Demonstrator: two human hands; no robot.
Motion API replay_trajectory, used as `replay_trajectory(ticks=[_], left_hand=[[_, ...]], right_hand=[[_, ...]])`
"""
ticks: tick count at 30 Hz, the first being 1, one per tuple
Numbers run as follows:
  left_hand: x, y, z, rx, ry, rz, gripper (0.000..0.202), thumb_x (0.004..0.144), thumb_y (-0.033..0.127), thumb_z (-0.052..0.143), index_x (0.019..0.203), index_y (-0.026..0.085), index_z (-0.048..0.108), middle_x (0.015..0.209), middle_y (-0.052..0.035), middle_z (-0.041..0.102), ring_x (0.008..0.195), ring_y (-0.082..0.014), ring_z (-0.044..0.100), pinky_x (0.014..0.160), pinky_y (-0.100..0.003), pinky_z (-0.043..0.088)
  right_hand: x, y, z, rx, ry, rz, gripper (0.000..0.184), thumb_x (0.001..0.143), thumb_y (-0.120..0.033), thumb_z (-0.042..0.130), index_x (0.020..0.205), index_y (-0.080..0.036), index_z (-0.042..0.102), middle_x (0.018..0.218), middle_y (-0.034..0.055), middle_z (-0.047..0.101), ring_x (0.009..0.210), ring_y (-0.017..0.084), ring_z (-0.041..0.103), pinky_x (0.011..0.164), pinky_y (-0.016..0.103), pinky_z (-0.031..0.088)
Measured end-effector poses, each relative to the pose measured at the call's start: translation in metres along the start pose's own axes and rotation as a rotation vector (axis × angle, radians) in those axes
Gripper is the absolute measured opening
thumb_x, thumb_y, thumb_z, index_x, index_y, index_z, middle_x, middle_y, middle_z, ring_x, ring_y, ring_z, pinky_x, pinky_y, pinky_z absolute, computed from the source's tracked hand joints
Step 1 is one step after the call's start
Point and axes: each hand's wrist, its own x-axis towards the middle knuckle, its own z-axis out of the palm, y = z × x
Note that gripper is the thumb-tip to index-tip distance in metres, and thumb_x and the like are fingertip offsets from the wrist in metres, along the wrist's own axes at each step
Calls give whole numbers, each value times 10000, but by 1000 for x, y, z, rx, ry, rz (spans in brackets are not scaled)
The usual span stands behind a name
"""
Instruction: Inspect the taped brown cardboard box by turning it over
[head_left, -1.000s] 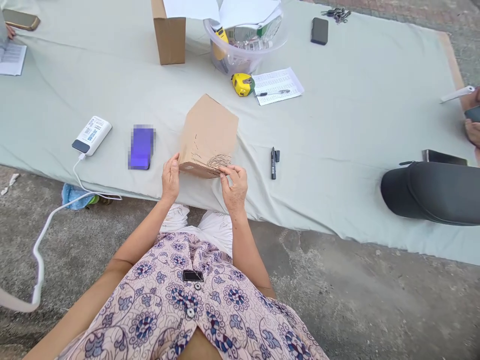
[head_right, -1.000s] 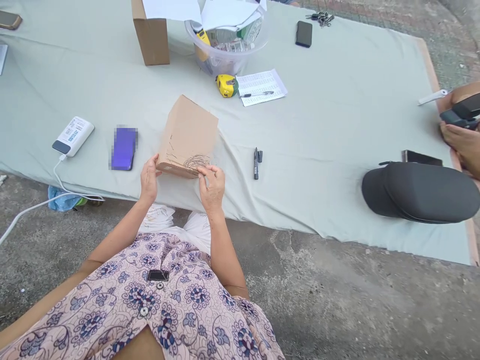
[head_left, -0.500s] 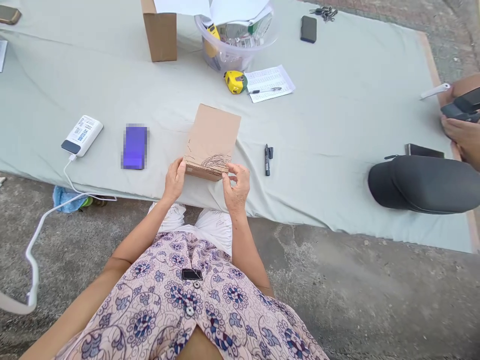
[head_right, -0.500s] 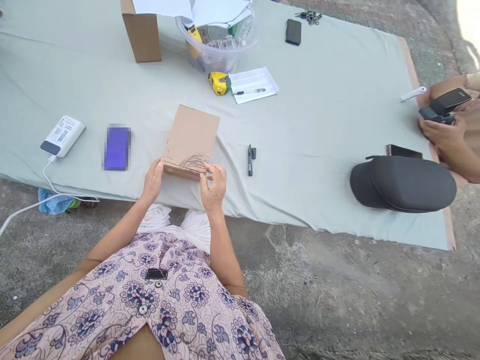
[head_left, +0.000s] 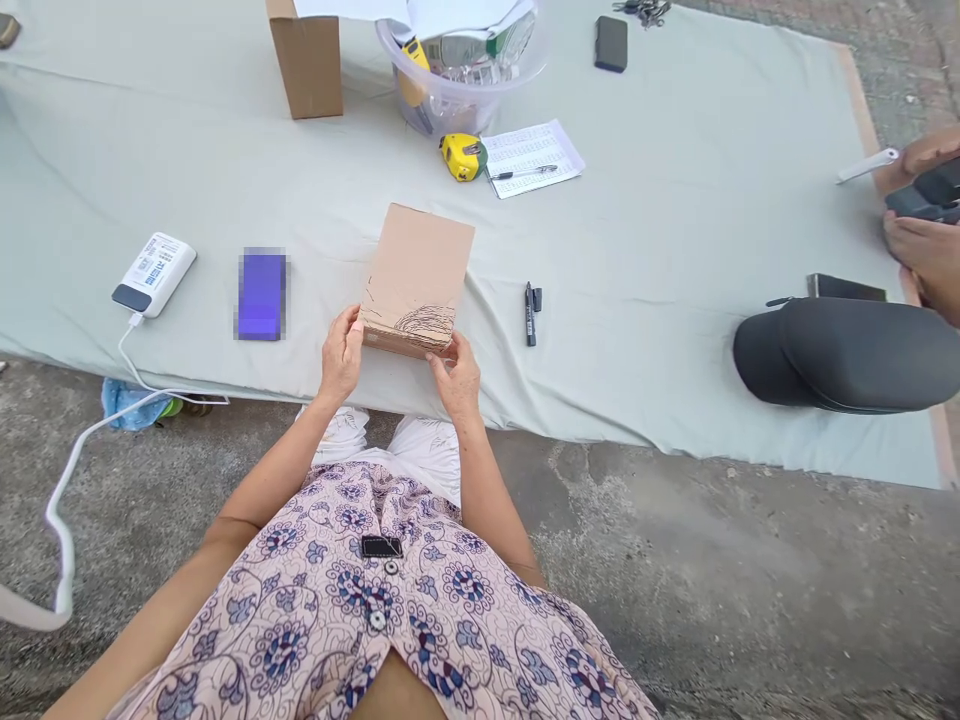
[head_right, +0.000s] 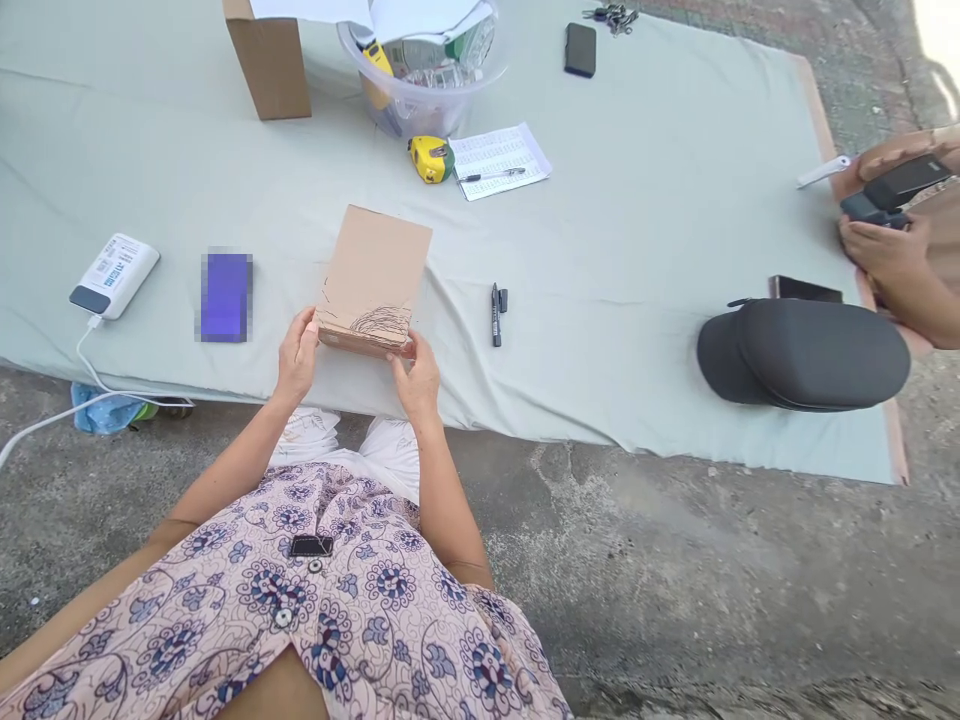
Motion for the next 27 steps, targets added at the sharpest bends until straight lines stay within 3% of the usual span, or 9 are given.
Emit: replay_trajectory(ticks=[4,7,11,17,21,23,27], left_hand=[[1,-1,-1,-22,8,-27,546,960,626,469,1288,223,637,1362,-106,655,1288,-239,592,1148,-422,450],[2,-3,-2,-68,37,-86,496,963,581,468,1280,234,626,1363,-96,649,1278,-231,601,1056,-383,528],[5,-9,-2,-181,57,-189,438,963,535,434,1245,253,615,1255,-83,692,1103,-202,681,843,-318,603],[2,-22,9,-343,-31,-332,401,961,518,388,1127,229,613,1036,-74,742,792,-163,724,714,-306,610],[-2,-31,13,-286,-65,-343,318,907,466,518,1050,212,646,944,-65,735,767,-182,716,645,-304,594],[-2,-33,11,-245,-27,-321,307,863,413,606,1093,213,648,1007,-66,728,856,-191,710,681,-304,593],[3,-19,2,-99,83,-183,327,881,388,625,1153,208,649,1194,-96,692,1125,-213,656,990,-366,541]], right_hand=[[-2,6,4,24,-22,-10,518,854,-437,647,1291,-166,587,1030,100,715,846,195,688,853,407,587],[-3,1,2,31,-5,-75,480,885,-434,621,1291,-180,596,1033,94,704,893,195,688,862,399,594],[-1,-17,-8,-18,83,-193,372,923,-403,595,1251,-231,626,1056,83,694,978,203,657,841,375,591],[-1,-46,-21,-58,171,-347,223,937,-347,600,1122,-257,684,1051,82,656,1027,224,618,898,417,571],[-2,-55,-21,-83,186,-363,202,949,-346,585,1102,-271,693,1074,84,630,1059,232,615,948,444,562],[-1,-57,-20,-80,177,-374,197,952,-340,580,1097,-269,693,1081,85,624,1052,228,621,945,441,569],[1,-60,-14,-74,167,-420,182,960,-320,572,1081,-261,695,1074,85,615,985,205,636,923,423,583]])
